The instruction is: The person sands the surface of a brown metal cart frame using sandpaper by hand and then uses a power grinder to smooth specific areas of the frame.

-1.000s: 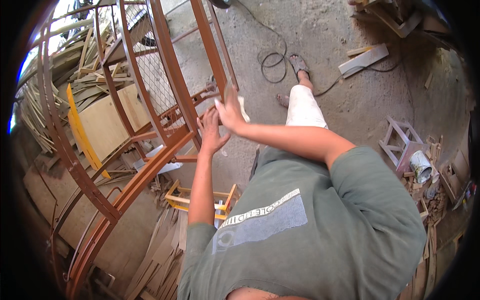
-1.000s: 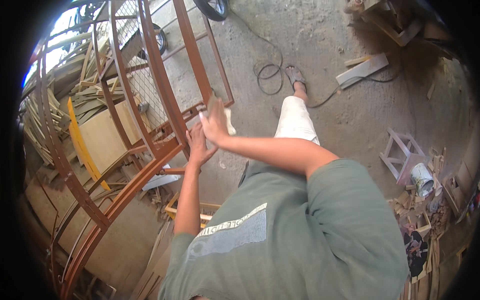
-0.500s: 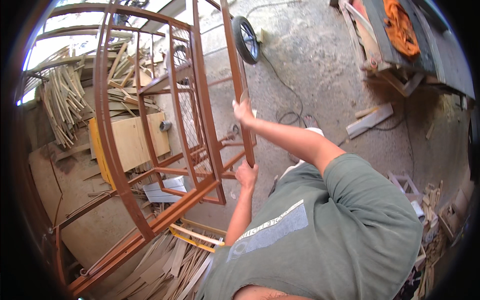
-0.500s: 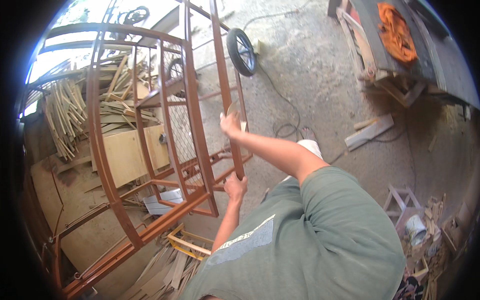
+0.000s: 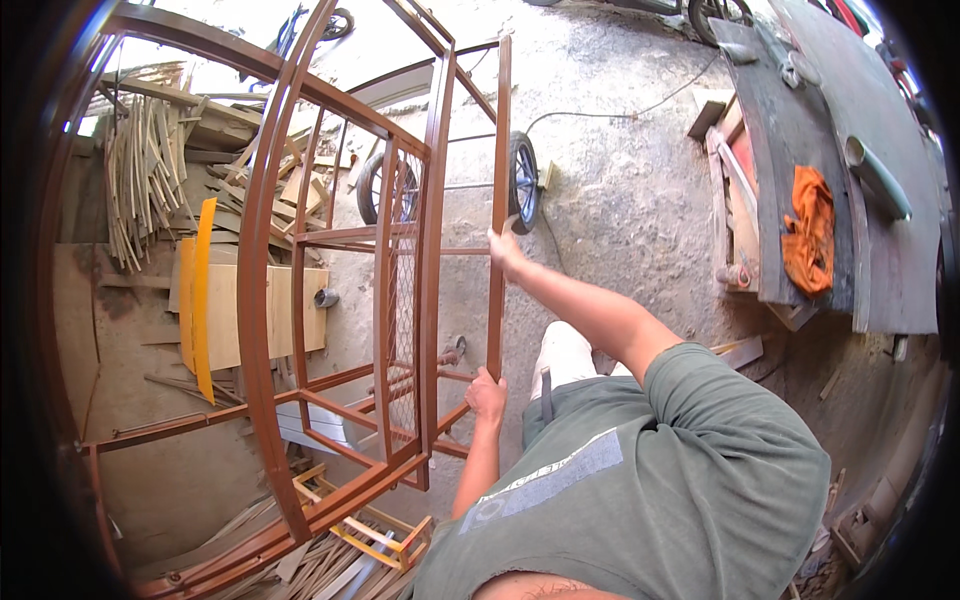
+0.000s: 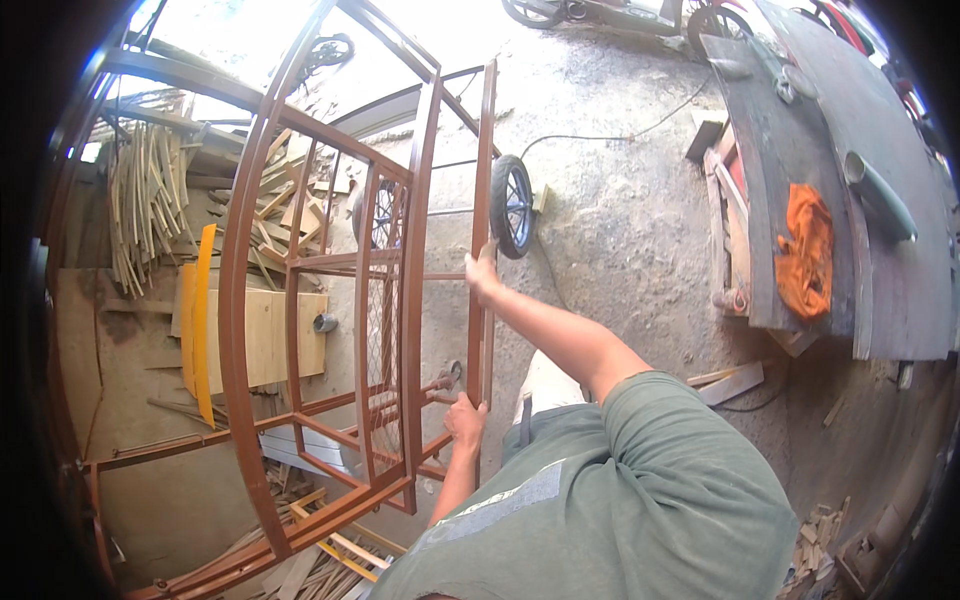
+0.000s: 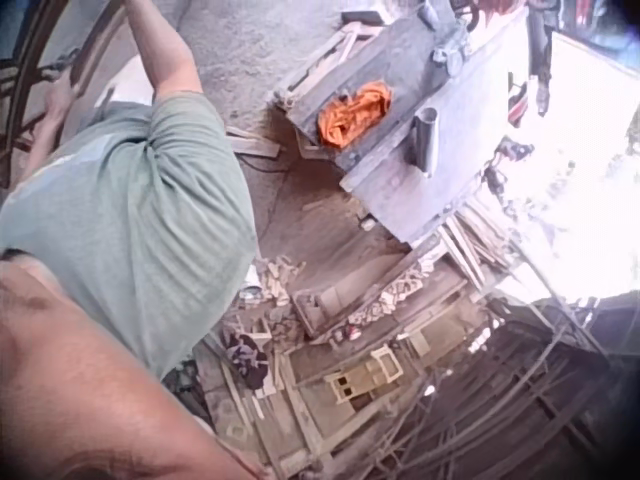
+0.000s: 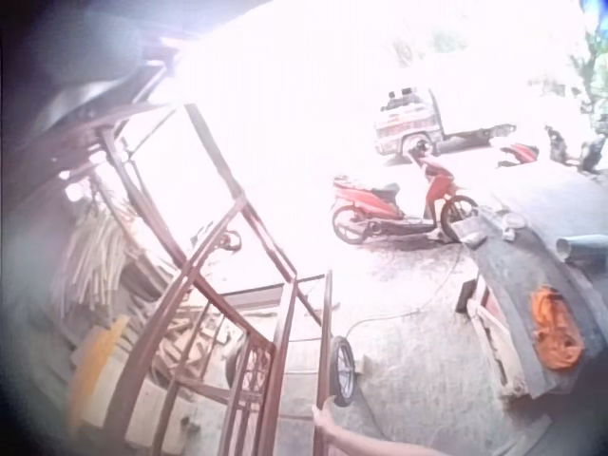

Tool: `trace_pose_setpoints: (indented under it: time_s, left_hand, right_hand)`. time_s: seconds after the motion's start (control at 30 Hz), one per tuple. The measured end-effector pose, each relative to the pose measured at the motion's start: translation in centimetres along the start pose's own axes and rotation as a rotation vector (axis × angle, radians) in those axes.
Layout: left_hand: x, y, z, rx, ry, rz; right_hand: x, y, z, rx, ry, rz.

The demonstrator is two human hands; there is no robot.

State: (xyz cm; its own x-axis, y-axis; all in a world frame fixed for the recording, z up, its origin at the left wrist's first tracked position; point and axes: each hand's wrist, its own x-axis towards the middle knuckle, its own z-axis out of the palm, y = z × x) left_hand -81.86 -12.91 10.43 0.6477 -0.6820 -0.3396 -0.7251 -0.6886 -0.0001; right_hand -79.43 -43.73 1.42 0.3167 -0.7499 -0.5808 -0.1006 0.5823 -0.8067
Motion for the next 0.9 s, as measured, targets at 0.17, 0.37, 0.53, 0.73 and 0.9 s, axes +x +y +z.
trace_pose_setpoints:
  time_s: [0.17, 0.37, 0.53, 0.73, 0.9]
  left_hand:
    - [6.4, 4.7, -1.7, -0.076, 0.034, 0.017]
    - [14.9, 11.6, -5.7, -0.171, 0.048, 0.049]
    - [20.9, 16.0, -8.7, -0.248, 0.000, 0.088]
    - [27.5, 21.3, -11.1, -0.345, -0.013, 0.094]
    - [33.3, 26.7, -13.7, -0.380, 0.000, 0.017]
  right_hand:
    - [0.9, -2.0, -1.6, -0.094, -0.012, -0.126]
    - [5.6, -7.9, -3.3, 0.071, -0.087, 0.134]
    - [21.1, -22.4, -8.2, 0.185, -0.064, 0.117]
    - [19.8, -19.8, -6.9, 0.013, 0.040, 0.041]
    - [30.5, -25.5, -9.4, 0.130, -0.016, 0.146]
